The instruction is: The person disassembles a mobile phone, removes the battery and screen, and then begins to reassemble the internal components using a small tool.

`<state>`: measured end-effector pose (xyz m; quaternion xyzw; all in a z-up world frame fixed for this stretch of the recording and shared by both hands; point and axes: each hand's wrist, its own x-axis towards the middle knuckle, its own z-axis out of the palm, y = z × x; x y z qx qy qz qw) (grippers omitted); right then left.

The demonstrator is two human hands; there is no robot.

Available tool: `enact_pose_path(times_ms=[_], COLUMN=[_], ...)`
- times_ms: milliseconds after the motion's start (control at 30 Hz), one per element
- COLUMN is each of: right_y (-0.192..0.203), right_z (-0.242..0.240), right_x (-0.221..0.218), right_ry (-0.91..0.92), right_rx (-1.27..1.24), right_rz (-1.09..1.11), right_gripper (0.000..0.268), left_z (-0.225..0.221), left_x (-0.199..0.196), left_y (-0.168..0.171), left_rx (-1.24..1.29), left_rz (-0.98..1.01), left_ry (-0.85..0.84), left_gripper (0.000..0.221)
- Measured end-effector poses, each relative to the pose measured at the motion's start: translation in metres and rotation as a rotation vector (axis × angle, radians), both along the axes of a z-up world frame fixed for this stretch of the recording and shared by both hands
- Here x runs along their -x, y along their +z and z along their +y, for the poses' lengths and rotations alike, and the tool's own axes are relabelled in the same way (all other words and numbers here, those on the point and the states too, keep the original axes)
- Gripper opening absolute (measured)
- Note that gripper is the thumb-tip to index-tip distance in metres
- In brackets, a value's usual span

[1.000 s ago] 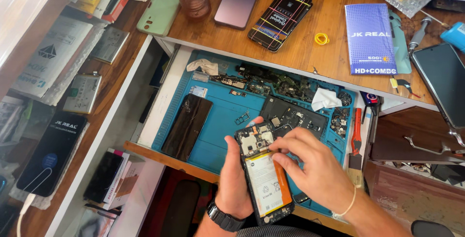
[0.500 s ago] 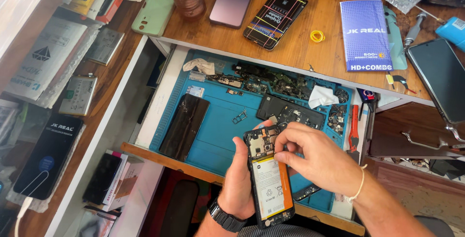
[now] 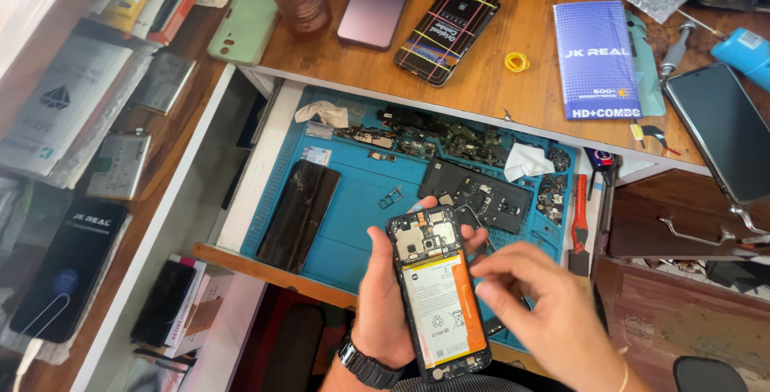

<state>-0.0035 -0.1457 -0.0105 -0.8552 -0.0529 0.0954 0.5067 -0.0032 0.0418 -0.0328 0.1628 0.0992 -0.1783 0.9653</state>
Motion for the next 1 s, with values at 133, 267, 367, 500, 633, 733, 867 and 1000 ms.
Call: enact_pose_path(times_ms=[133,267,367,500,633,733,867,1000], right_y=[-0.006,-0.011,-0.017,-0.030,-0.050,-0.070,-0.064,-0.038], right_z=[0.005,0.010,0.008,0.006,-0.003,-0.010,-0.017,-0.009], right_x=[0.015,0.029,0.035,0.042,0.051,0.046,0.035,0.032], right_ry=[0.020,0.038,0.083,0.104,0.070,-0.076,-0.179,-0.333], right_rx=[0.025,0.176,0.203,0.083,0.205,-0.435,-0.511,-0.301], right_rz=[-0.012,-0.400,-0.356,-0.397,-0.326,0.244,0.323,0.334], right_gripper=[0.041,0.040,0.043,0.043,0.045,0.060,0.068,0.053], left_z=[-0.004,-0.005,-0.007,-0.010,-0.012,-0.011,-0.023,-0.027], left_x=[0.002,0.003,0.004,0.008,0.005,0.001,0.002,0.002], left_y=[0.004,0.006,0.007,0.009,0.009,0.007,-0.001,0.001], left_rx=[0.127,0.092,0.062,0.067,0.078,0.013,-0.396,-0.596], left_rz=[-0.017,-0.071,-0.076,-0.003,-0.012,0.011,0.053,0.084], left_ry=[-0.021,-0.015,-0.013,0.000,0.003,0.003,0.052,0.109], left_gripper=[0.075,0.077,0.076,0.075,0.074,0.076,0.055,0.027])
